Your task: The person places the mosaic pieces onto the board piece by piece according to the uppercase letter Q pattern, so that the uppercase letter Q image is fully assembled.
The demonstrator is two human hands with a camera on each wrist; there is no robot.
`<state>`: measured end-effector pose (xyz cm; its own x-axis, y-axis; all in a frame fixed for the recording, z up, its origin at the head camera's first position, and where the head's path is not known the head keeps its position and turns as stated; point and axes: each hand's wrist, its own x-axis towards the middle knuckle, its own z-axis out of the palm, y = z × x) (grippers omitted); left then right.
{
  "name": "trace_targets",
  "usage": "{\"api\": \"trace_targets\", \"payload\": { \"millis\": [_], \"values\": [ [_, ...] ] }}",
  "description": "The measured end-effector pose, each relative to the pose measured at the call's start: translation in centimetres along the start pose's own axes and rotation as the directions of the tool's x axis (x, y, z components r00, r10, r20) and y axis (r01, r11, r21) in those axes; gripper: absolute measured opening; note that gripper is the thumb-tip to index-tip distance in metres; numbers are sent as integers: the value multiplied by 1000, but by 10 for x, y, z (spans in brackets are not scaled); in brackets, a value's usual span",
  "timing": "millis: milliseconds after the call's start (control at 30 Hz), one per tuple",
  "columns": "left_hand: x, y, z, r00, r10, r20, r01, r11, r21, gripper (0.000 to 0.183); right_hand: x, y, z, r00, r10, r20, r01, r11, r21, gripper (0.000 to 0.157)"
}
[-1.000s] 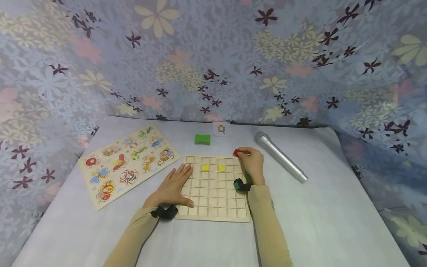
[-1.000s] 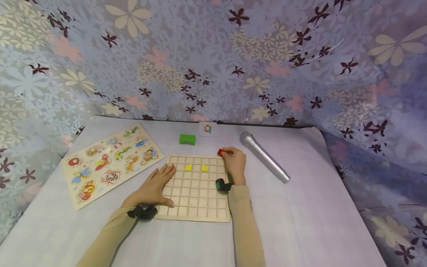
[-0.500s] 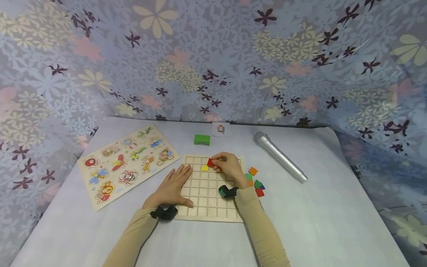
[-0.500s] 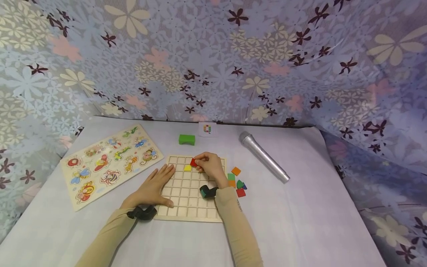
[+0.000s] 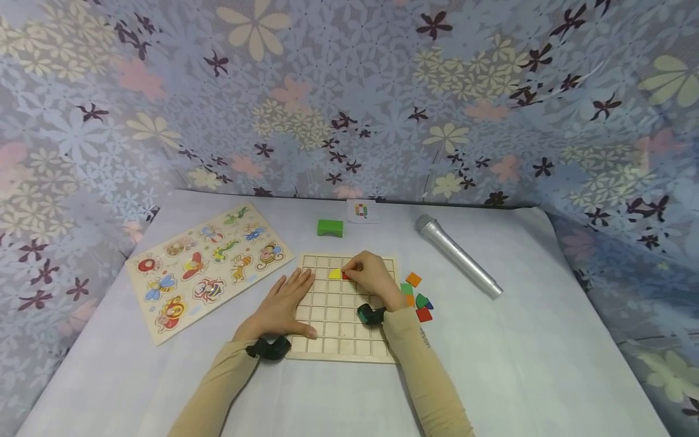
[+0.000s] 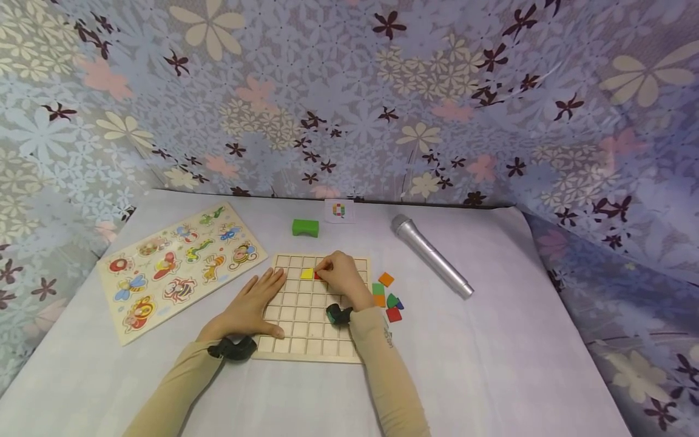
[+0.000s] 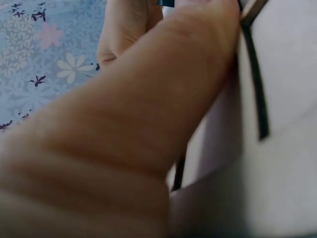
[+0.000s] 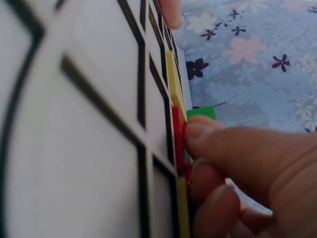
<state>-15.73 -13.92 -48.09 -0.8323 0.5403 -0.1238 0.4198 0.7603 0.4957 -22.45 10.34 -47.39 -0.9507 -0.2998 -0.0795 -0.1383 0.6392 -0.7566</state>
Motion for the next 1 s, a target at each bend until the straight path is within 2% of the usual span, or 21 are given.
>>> {"api": "trace_targets", "payload": {
  "millis": [67, 133, 300, 467, 600, 833, 933, 1000],
  "values": [
    [0, -1, 0, 1000, 1, -1, -1, 1000, -3, 124, 0, 1, 0, 1000, -8, -6, 8, 1000, 13, 11],
    [1, -1, 0, 1000, 2, 4, -2, 1000, 6, 125, -2, 5, -5, 1000, 3, -20, -2, 997, 77, 14],
    [1, -2, 2, 1000, 7, 9, -7, 1000, 24, 125, -12, 25, -37, 995, 78, -60, -57, 954, 295, 29],
    [1, 0, 1, 1000, 6, -11, -6, 1000, 10, 124, -36, 53, -78, 983, 161, -87, -116, 916, 383, 43],
    [0, 1, 0, 1000, 2, -14, -2, 1000, 7, 124, -64, 78, -99, 976, 199, -92, -144, 898, 415, 47],
    [0, 1, 0, 1000, -4, -26, 5, 1000, 10, 124, -116, 107, -102, 970, 241, -27, -203, 869, 452, 47],
    [1, 1, 0, 1000, 3, -22, -2, 1000, 9, 123, -132, 109, -99, 970, 241, -23, -209, 881, 425, 42],
    [1, 1, -1, 1000, 9, -19, -9, 1000, 3, 123, -139, 108, -96, 974, 225, -12, -205, 904, 376, 38]
  ]
}}
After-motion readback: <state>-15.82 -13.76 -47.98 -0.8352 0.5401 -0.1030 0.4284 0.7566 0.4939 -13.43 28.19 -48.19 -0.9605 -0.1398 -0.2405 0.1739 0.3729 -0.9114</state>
